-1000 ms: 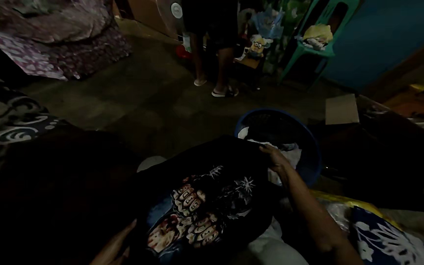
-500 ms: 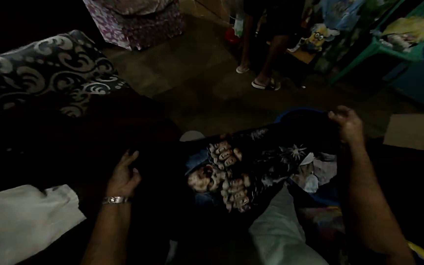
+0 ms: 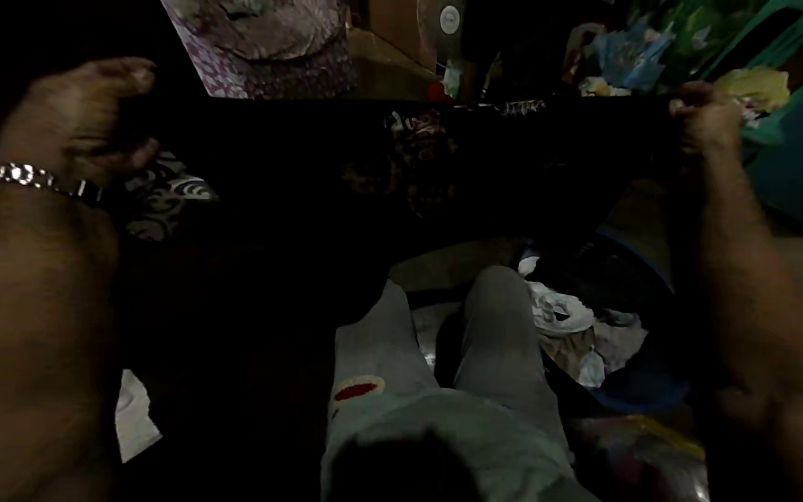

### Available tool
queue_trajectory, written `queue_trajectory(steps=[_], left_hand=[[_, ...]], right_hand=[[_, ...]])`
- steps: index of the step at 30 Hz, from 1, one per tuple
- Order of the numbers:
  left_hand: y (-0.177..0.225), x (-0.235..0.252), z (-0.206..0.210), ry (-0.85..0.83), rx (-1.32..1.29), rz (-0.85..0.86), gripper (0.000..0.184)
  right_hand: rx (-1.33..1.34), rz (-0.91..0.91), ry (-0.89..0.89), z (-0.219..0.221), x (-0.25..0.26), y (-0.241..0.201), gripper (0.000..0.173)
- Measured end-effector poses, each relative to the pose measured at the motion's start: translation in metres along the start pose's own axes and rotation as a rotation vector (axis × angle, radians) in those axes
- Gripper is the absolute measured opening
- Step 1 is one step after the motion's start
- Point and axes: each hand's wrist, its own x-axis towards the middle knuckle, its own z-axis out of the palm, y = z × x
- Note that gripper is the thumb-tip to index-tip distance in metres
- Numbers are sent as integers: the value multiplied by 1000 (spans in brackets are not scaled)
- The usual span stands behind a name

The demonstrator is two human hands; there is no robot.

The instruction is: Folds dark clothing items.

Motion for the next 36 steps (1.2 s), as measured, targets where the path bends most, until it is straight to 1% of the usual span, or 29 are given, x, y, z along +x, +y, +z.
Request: queue_trajectory(steps=[1, 3, 4, 6, 8, 9, 10, 11, 12, 14, 15, 16, 17, 18, 20, 24, 27, 29, 32, 34, 36], left_hand=[[10, 5, 4, 46, 39, -16, 22], [30, -3, 18, 85, 18, -32, 17], [36, -10, 21, 73, 14, -22, 17], [35, -24, 15, -25, 90, 15, 19], [30, -50, 8, -121, 337, 8, 27], [29, -70, 11, -145, 488, -34, 29], [27, -94, 18, -178, 630, -118, 29], [17, -113, 18, -267, 717, -223, 30], [-2, -130, 15, -373, 751, -308, 29], [-70, -160, -2, -555, 747, -410, 29], [-103, -173, -10, -647, 741, -479, 32], [-131, -184, -15, -716, 740, -537, 36], [-148, -194, -13, -749, 736, -604, 39], [-156, -203, -7, -748, 733, -666, 39], [-161, -215, 3, -670, 699, -725, 36], [-165, -220, -5, -565, 671, -669, 28], [-156, -226, -13, -546, 731, -628, 22], [-157, -235, -20, -545, 729, -618, 24], [-167, -250, -21, -524, 670, -616, 27], [-176, -257, -19, -517, 638, -604, 27], [-179, -259, -16, -504, 590, -614, 29]], right_hand=[[25, 8, 16, 0, 0, -5, 37], [74, 31, 41, -2, -5, -7, 39], [70, 35, 31, -6, -9, -3, 40], [104, 33, -3, -15, -29, 9, 39], [246, 76, -52, -24, -61, 35, 28], [276, 115, -79, -30, -78, 56, 23], [247, 156, -102, -37, -95, 78, 21], [184, 200, -142, -44, -115, 98, 25], [106, 242, -181, -47, -134, 119, 25], [-55, 307, -311, -51, -172, 160, 27], [-92, 343, -357, -51, -189, 180, 27], [-89, 378, -382, -48, -205, 198, 26], [-61, 425, -380, -44, -219, 212, 24], [-18, 474, -366, -40, -229, 221, 23], [52, 527, -335, -33, -240, 227, 22], [89, 531, -323, -34, -237, 221, 25], [104, 444, -341, -49, -234, 218, 23], [76, 400, -380, -55, -237, 217, 19], [21, 443, -406, -52, -246, 221, 20], [4, 489, -384, -45, -249, 224, 23], [3, 488, -337, -38, -243, 223, 23]])
